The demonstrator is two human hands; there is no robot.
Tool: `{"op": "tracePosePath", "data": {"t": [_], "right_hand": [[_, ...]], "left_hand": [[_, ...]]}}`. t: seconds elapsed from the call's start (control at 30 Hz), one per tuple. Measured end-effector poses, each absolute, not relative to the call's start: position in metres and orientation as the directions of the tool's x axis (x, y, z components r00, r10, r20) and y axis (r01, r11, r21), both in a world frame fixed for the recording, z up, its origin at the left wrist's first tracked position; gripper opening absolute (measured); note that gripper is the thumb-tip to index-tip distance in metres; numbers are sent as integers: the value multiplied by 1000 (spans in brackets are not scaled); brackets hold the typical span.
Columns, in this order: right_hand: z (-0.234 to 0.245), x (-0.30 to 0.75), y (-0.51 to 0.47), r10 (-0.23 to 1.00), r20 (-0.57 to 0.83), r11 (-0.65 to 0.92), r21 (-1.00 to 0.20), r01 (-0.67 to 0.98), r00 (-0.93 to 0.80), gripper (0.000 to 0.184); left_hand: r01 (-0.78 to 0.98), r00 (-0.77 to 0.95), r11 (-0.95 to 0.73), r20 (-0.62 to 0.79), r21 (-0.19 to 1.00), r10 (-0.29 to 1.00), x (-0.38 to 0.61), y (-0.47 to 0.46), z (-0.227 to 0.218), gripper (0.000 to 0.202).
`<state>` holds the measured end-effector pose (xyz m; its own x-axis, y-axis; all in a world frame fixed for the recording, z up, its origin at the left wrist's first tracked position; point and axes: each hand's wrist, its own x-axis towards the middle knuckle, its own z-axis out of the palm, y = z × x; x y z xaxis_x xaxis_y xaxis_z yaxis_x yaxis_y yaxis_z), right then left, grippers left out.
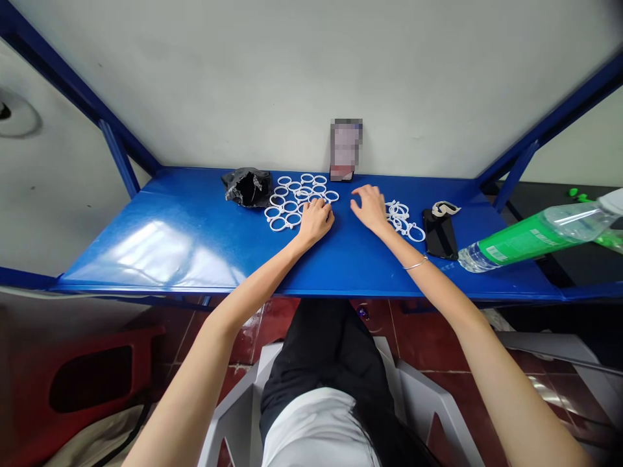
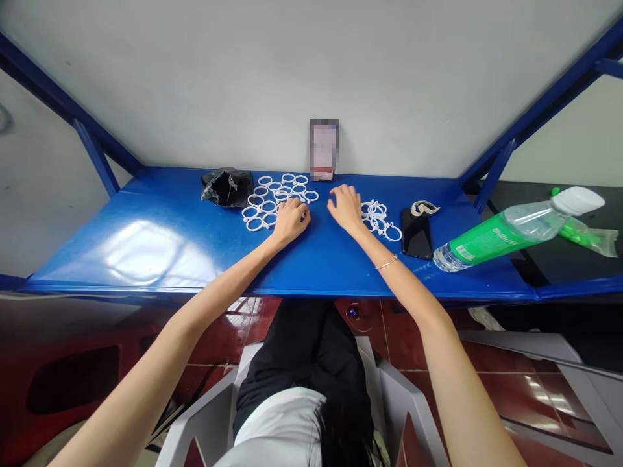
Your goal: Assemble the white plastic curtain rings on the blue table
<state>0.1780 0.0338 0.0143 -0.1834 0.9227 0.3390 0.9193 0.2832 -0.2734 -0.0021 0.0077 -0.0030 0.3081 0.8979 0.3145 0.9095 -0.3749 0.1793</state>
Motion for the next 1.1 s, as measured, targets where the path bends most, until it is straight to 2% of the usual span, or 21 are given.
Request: {"op": "tracePosePath", "data": {"t": [0.13, 0.23, 0.3, 0.53, 0.77, 0.83, 0.97, 1.03, 1.1], "right_hand": [[24, 237, 32, 932, 361, 92, -205, 974, -13, 40], [21, 272, 30, 969, 248, 48, -239, 970, 13, 43], [18, 284, 26, 979, 202, 94, -274, 957, -39, 37], [21, 275, 20, 946, 322, 169, -360, 918, -48, 27], [37, 258, 18, 917, 370, 288, -365, 885, -146, 30], [38, 260, 17, 926, 321, 310, -342, 887, -199, 34], [31, 263, 14, 912, 51, 398, -339, 852, -406, 51], [27, 260, 12, 898, 36, 428, -298, 853, -438, 51], [23, 255, 11, 896, 82, 440, -281, 853, -436, 49]], "left_hand": [[894, 328, -410, 361, 180, 873, -1, 9, -7, 24], [879, 334, -428, 370, 208, 867, -1, 9, -9, 23], [871, 334, -435, 376, 227, 865, -1, 8, -9, 22], [858, 344, -454, 388, 239, 855, 0, 6, -7, 20], [780, 433, -561, 408, 278, 803, 3, 1, -5, 17], [758, 464, -589, 404, 280, 789, 4, -1, -4, 18], [746, 490, -603, 382, 283, 784, 4, -3, -2, 20], [742, 493, -604, 375, 291, 785, 5, -4, -1, 22], [738, 495, -605, 369, 299, 786, 5, -5, 0, 24]]}}
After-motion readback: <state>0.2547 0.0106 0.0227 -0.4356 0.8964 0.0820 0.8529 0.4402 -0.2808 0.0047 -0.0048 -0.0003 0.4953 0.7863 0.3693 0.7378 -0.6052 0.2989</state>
